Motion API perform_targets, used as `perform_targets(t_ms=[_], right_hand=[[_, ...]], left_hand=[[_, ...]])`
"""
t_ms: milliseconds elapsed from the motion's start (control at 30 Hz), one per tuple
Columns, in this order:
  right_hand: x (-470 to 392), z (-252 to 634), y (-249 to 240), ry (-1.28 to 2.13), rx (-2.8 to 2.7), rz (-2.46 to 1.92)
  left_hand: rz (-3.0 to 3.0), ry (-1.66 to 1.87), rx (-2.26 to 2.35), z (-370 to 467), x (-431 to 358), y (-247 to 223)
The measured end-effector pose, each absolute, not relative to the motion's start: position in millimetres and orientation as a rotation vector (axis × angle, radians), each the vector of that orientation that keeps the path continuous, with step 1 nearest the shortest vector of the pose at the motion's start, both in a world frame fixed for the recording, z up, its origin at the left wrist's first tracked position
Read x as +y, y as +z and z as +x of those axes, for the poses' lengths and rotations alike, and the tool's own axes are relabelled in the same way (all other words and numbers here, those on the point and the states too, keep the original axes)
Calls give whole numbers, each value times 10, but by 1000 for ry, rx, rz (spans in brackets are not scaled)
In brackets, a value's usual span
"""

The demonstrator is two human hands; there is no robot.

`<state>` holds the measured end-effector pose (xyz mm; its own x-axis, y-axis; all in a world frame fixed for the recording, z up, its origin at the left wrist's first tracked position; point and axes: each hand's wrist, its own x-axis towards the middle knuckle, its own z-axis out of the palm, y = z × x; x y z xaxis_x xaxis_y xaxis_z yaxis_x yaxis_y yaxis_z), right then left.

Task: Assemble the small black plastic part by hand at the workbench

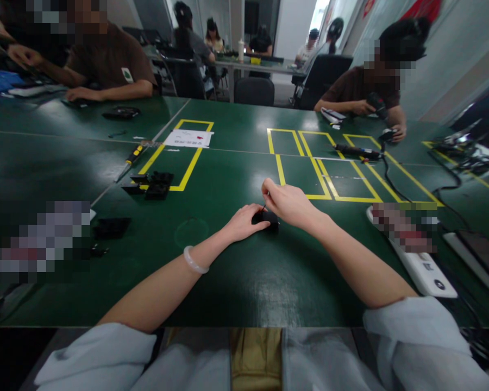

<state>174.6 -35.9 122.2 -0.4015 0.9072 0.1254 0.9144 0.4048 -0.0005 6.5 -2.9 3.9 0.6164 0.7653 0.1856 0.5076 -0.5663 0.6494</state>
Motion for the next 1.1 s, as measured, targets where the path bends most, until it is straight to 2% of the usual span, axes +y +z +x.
perform_targets(t_ms=[1100], right_hand=[[-333, 1675, 1201, -82, -2520, -1712]], left_hand=[[2262, 621, 990, 65, -42, 67]])
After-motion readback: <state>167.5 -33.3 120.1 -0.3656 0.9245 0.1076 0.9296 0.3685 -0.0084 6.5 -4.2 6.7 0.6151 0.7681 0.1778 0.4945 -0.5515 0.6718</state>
